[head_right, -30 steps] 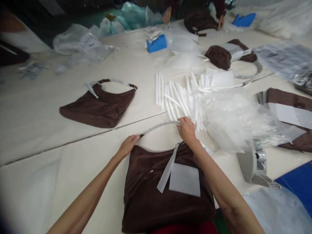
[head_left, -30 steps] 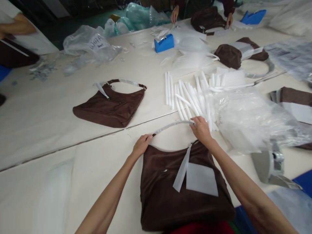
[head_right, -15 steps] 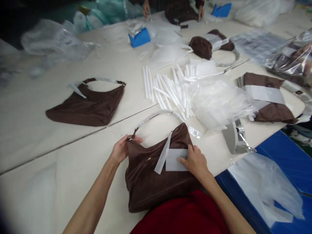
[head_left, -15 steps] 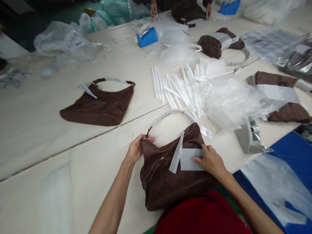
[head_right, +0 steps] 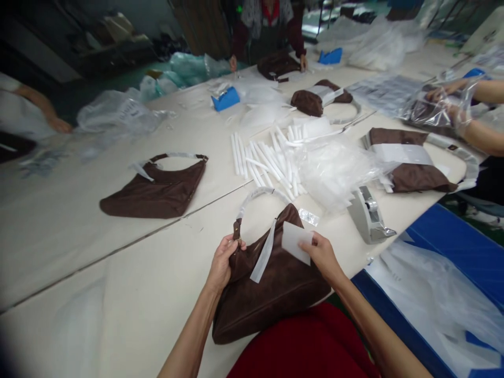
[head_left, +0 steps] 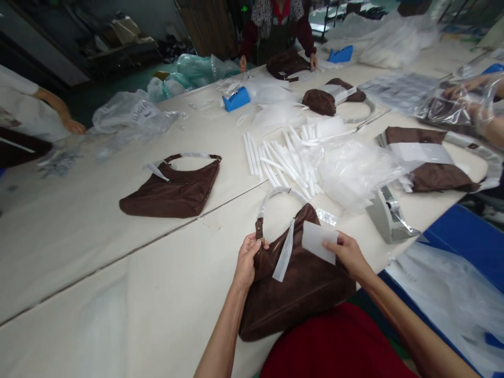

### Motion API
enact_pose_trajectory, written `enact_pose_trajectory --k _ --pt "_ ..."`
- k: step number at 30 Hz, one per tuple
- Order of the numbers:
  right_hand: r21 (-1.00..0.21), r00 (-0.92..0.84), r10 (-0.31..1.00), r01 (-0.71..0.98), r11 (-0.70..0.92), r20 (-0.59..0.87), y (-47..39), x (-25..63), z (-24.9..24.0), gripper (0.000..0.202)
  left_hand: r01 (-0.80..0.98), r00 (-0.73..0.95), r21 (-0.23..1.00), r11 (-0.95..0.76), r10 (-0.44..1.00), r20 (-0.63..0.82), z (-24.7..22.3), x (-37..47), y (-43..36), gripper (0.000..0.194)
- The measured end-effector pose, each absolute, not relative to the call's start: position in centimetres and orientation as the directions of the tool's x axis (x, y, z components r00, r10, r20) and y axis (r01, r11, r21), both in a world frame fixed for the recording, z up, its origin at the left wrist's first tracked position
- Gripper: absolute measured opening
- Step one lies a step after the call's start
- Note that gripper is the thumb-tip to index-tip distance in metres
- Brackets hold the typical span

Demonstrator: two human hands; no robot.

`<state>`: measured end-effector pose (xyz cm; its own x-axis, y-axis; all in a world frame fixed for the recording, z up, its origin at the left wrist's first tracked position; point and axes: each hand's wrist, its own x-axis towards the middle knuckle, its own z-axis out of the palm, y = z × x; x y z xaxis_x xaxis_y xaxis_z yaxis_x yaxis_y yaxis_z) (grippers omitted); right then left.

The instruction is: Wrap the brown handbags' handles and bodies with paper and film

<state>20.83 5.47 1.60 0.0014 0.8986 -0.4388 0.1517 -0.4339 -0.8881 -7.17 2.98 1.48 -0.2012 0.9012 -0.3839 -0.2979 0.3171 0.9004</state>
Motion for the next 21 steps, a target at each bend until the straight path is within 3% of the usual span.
enact_pose_trajectory --k 2,8,14,17,21 --pt "-0.895 0.026 0.895 -0.057 -0.443 -0.445 6.7 20.2 1.8 0.028 -0.269 -0.215 0.914 0.303 0.906 -0.364 1.4 -6.9 2.7 0.038" --pt "-0.771 -0.109 0.816 -0.278 -0.573 -0.567 10.4 12.1 0.6 0.022 -0.234 -0.247 0.925 0.299 0.902 -0.354 1.4 -5.9 2.3 0.045" --pt "-0.688 -0.373 0.763 -0.34 -0.641 -0.527 10.2 7.4 1.1 0.022 -0.18 -0.316 0.929 0.323 0.875 -0.366 1.3 -5.1 2.3 0.043" --pt "-0.626 -0.41 0.759 -0.431 -0.65 -0.506 9.7 7.4 1.7 0.019 -0.101 -0.396 0.944 0.315 0.857 -0.329 0.9 -4.9 2.5 0.041" --pt "-0.658 -0.44 0.771 -0.414 -0.629 -0.46 9.2 7.2 2.1 0.024 -0.105 -0.487 0.948 0.299 0.816 -0.311 -0.1 -4.4 2.8 0.051"
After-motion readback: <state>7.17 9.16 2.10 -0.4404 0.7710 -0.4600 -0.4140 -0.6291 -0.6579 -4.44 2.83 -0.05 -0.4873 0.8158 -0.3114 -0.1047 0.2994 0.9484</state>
